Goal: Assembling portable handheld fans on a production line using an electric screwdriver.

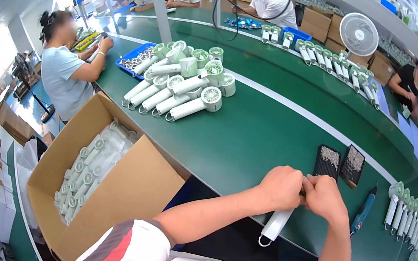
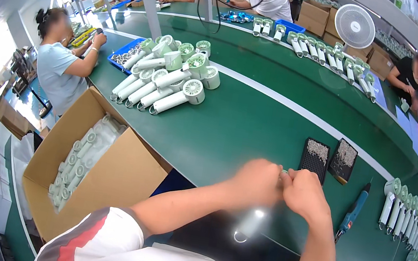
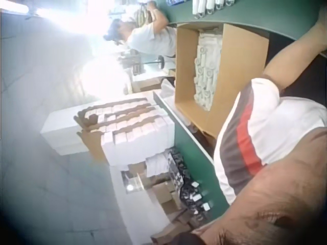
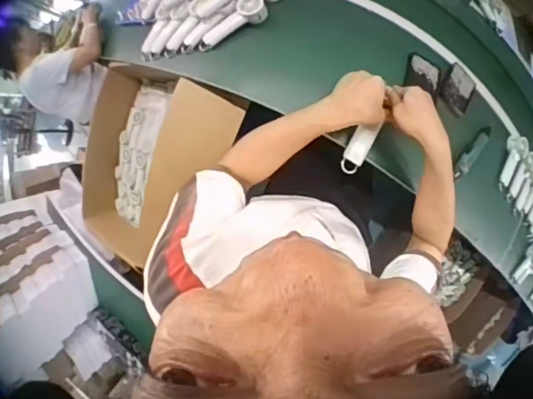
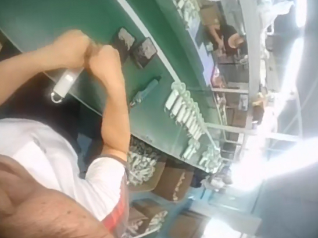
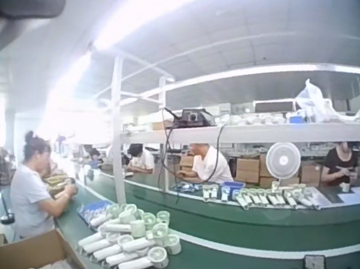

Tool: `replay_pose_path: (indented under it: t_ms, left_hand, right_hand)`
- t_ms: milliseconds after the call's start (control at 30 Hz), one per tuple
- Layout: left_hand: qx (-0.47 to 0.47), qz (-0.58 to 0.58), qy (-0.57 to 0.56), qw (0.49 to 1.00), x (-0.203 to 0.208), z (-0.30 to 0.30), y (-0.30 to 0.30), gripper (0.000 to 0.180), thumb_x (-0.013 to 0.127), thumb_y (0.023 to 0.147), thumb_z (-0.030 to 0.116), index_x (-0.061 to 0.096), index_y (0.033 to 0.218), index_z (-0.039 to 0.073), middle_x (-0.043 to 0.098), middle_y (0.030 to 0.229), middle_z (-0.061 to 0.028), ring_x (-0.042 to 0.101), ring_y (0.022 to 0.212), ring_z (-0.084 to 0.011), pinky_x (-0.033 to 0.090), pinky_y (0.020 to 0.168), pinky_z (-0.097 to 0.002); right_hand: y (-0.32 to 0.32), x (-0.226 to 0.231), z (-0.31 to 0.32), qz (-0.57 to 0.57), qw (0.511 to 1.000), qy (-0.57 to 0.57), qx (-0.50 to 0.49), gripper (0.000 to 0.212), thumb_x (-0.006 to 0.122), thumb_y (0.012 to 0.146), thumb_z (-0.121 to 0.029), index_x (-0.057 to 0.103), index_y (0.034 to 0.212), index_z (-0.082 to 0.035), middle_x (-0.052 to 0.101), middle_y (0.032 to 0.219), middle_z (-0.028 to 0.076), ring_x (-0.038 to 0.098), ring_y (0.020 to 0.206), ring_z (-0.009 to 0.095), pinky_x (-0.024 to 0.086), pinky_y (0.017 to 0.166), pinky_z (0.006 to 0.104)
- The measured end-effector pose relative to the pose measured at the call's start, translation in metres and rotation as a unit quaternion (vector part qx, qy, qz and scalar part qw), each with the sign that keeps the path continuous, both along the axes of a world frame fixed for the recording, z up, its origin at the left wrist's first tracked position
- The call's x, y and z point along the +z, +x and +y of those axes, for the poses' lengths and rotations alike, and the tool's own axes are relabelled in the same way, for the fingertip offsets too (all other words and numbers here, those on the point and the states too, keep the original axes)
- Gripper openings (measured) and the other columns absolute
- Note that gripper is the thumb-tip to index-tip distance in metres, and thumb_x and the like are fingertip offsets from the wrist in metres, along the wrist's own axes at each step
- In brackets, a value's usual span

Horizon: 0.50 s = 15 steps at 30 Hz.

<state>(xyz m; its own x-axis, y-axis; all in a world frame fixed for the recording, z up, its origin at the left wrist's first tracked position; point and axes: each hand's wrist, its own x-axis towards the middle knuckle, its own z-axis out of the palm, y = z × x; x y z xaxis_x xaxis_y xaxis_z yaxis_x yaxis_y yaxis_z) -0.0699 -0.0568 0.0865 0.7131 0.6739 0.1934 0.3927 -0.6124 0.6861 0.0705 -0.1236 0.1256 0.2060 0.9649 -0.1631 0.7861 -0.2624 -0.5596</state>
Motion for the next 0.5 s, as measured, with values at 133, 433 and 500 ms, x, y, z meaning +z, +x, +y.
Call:
replay_pose_path:
  t_ms: [133,433,500]
  left_hand:
    - [-0.012,0.041,-0.005,0.999,0.007,0.001,0.002,0.028,0.083,0.067,0.026,0.073,0.072,0.000,0.069,0.072,-0.0237,0.072,0.075,-0.0403,0.059,0.072,-0.0479]
    - [-0.076,0.200,-0.069,0.974,0.036,0.041,0.009,0.057,0.089,0.070,0.017,0.071,0.116,-0.010,0.070,0.067,-0.0136,0.067,0.056,-0.0128,0.055,0.060,-0.0306]
    - [-0.090,0.170,-0.077,0.978,0.029,0.040,0.014,0.067,0.090,0.070,0.015,0.064,0.123,-0.016,0.074,0.079,-0.0137,0.068,0.067,-0.0113,0.056,0.061,-0.0287]
  right_hand:
    - [-0.001,-0.014,-0.025,0.150,0.985,-0.006,-0.090,0.035,0.054,0.102,-0.019,0.067,0.119,0.009,0.071,0.077,0.024,0.074,0.072,0.030,0.057,0.067,0.0395]
    - [-0.005,-0.088,-0.058,0.285,0.920,0.245,-0.114,0.035,0.047,0.102,-0.001,0.060,0.134,0.004,0.074,0.110,0.018,0.071,0.087,0.018,0.057,0.081,0.0304]
    - [-0.004,-0.111,-0.067,0.285,0.900,0.291,-0.153,0.036,0.045,0.099,0.005,0.062,0.130,0.004,0.073,0.112,0.019,0.072,0.086,0.021,0.059,0.080,0.0314]
